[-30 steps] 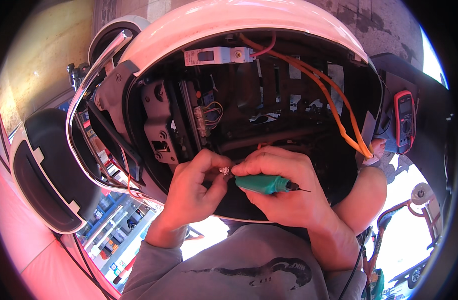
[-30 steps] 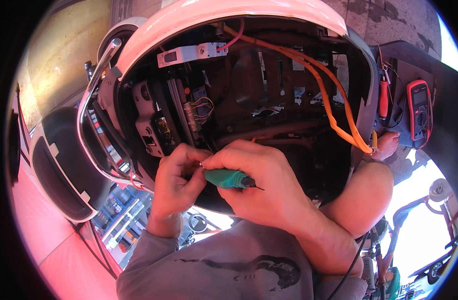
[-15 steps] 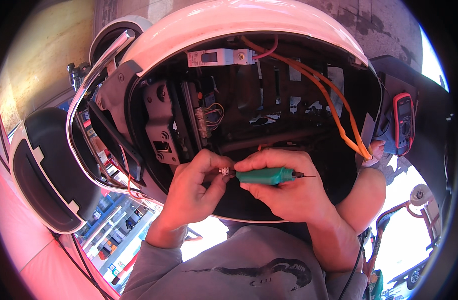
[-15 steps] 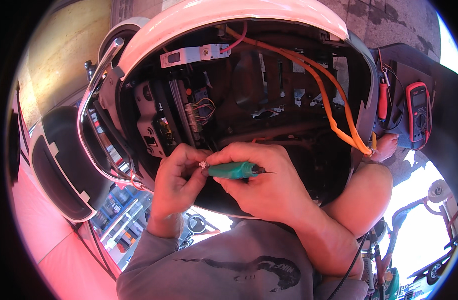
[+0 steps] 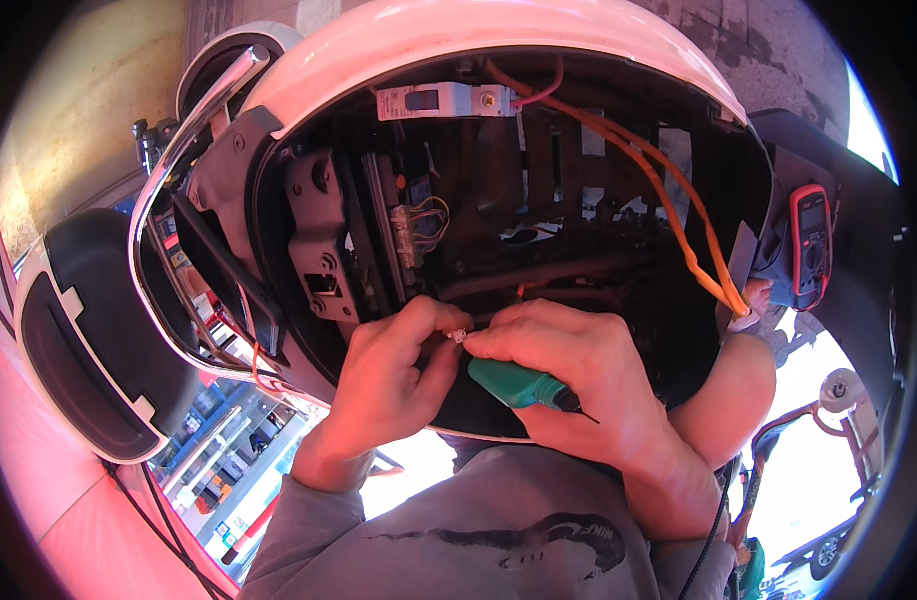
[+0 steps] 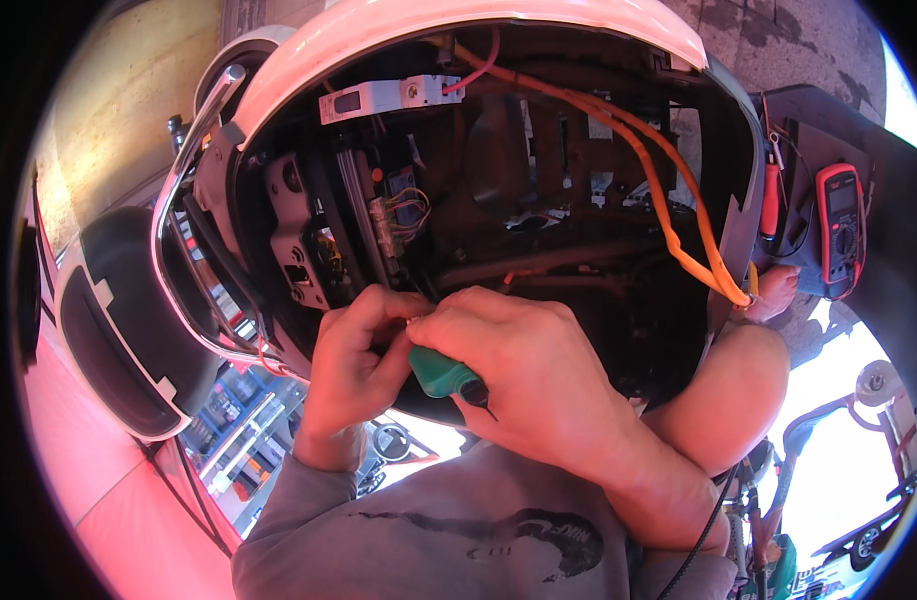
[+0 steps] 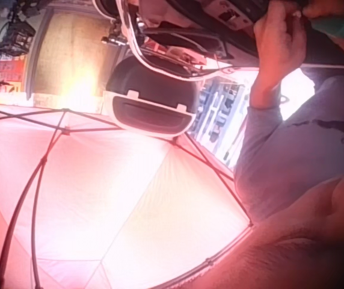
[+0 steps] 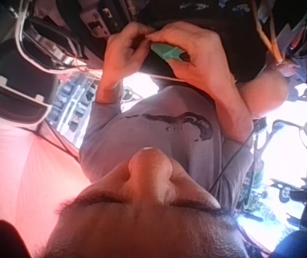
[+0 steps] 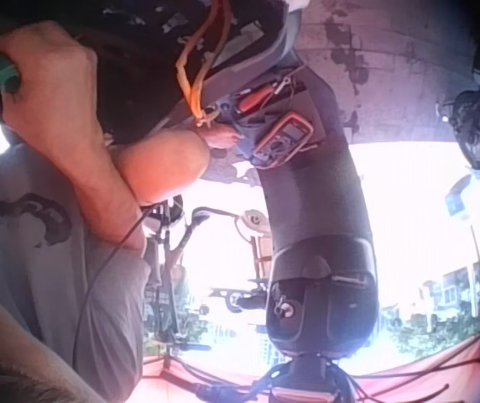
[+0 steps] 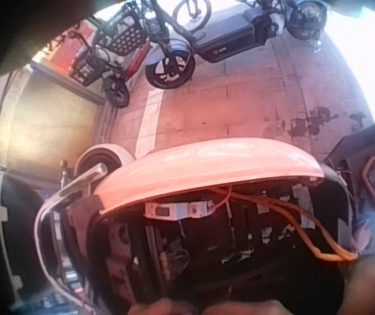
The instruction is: The person uses a green-handled screwdriver to tighten a small screw on a circuit board inside the open compartment of a white scooter. The person holds the wires and adjusts the screwdriver repeatedly to secure the connection.
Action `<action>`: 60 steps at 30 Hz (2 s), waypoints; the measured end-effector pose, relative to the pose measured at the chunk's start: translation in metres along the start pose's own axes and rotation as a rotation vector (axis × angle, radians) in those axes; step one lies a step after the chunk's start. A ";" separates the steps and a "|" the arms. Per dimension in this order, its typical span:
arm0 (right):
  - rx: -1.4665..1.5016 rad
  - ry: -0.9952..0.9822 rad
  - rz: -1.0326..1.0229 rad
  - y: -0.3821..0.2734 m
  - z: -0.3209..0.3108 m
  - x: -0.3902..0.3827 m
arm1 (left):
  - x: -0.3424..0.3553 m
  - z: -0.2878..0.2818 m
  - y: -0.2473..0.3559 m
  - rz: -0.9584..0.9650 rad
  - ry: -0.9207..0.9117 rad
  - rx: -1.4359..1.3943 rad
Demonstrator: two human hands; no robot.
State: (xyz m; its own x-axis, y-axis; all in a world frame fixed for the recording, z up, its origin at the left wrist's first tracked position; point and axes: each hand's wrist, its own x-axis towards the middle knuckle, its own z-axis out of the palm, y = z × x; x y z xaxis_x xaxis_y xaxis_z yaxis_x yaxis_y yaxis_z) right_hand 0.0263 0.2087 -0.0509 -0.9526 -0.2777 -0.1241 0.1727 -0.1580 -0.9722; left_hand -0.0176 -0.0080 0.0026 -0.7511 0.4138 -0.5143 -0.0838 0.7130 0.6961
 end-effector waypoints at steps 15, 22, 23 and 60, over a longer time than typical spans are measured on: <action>-0.139 -0.014 0.010 0.005 0.004 0.005 | 0.003 0.004 -0.002 0.007 -0.002 0.087; -0.052 0.076 0.031 0.004 0.005 0.005 | 0.002 0.004 0.005 -0.066 -0.006 0.030; -0.047 0.071 0.038 0.005 0.005 0.005 | 0.002 0.004 0.005 -0.058 -0.004 0.028; -0.006 0.101 0.026 0.001 0.002 0.004 | 0.002 0.003 0.003 -0.065 -0.019 -0.021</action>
State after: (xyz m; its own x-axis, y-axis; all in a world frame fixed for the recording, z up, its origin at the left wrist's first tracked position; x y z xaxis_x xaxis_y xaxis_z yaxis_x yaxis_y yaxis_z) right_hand 0.0229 0.2056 -0.0522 -0.9682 -0.1847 -0.1687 0.1967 -0.1458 -0.9696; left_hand -0.0173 -0.0033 0.0027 -0.7314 0.3779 -0.5676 -0.1458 0.7265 0.6715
